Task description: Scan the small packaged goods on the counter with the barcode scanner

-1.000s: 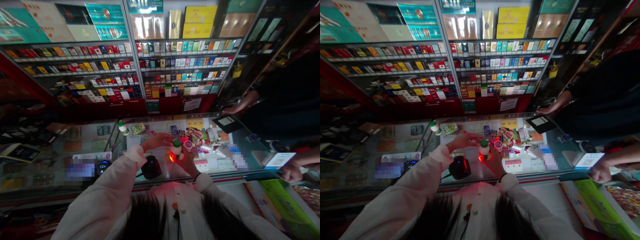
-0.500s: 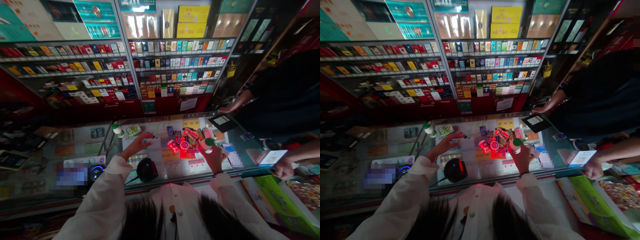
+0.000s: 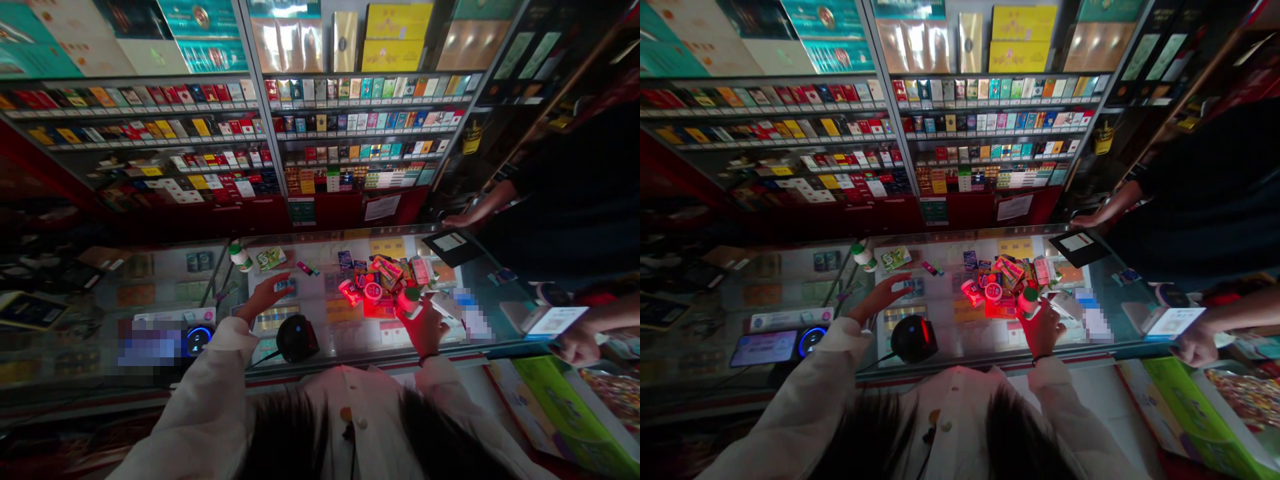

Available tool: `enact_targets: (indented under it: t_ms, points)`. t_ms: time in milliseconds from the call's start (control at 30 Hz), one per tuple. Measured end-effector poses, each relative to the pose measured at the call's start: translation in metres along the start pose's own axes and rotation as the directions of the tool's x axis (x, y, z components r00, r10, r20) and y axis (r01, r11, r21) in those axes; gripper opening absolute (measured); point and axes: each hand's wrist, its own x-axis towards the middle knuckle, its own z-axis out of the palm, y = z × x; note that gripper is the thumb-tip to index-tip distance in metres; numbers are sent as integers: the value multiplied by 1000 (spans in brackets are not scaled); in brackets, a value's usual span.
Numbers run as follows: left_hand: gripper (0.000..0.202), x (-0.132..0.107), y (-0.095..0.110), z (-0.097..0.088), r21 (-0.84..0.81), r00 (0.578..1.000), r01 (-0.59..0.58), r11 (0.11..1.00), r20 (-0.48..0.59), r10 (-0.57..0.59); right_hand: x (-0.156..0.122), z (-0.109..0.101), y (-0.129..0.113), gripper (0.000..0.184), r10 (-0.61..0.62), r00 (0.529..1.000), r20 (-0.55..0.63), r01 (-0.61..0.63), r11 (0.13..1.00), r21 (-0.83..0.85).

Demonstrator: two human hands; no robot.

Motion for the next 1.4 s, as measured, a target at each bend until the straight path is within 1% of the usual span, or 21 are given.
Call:
enact_targets:
  t_ms: [100,200,300,367,400,467,533,567,633,733,800,867,1000,1067,1100,1133,1200,1300,1400]
  points:
    - [62,-3,-4,-1,40,999,40,998,-18,-39,-3,-7,-7,81,-4,1000,-24,4,1000,1]
    - [56,-8,-7,-4,71,995,85,994,-50,-82,-3,-16,-20,89,-28,996,-90,30,999,13]
    - [53,-13,-10,-9,130,990,122,984,-94,-110,-1,-26,-43,89,-132,973,-191,135,991,3]
    - [51,-17,-11,-12,198,983,163,966,-121,-141,1,-28,-65,84,-256,941,-223,263,965,2]
    - [51,-18,-11,-13,238,979,183,954,-133,-155,1,-28,-77,79,-333,917,-221,343,939,4]
    - [51,-22,-12,-16,318,973,211,924,-157,-168,1,-23,-103,72,-494,853,-167,504,864,19]
    - [52,-27,-12,-18,386,968,235,892,-179,-177,-2,-14,-131,69,-637,768,-70,641,766,50]
    - [53,-29,-12,-19,412,965,247,877,-186,-184,-4,-8,-145,68,-692,722,-22,691,719,72]
    - [54,-35,-14,-21,447,961,265,854,-191,-199,-9,4,-171,69,-765,641,64,756,644,120]
    - [54,-45,-20,-23,473,957,285,834,-194,-217,-19,24,-204,75,-820,546,172,799,571,187]
    - [55,-54,-25,-22,478,953,297,827,-202,-226,-26,36,-221,77,-837,493,239,812,541,219]
    - [55,-64,-31,-21,469,949,304,829,-220,-224,-31,47,-235,76,-848,442,293,826,512,236]
    - [50,-85,-41,-16,432,940,309,847,-273,-204,-36,63,-258,72,-865,344,365,848,453,275]
    - [47,-94,-44,-14,422,939,303,855,-284,-193,-37,68,-268,72,-877,288,384,858,414,303]
    - [46,-98,-45,-13,423,940,299,855,-285,-187,-38,70,-272,71,-883,269,385,863,399,312]
    - [45,-101,-45,-12,430,941,298,852,-285,-185,-38,71,-276,70,-888,258,381,866,388,316]
    - [46,-106,-44,-11,459,941,305,834,-279,-191,-40,73,-282,68,-891,260,372,867,384,316]
    - [49,-107,-38,-8,522,936,337,784,-277,-217,-43,72,-285,65,-891,259,374,867,385,317]
    - [50,-104,-34,-3,560,912,398,727,-326,-248,-45,71,-284,61,-884,260,388,866,391,311]
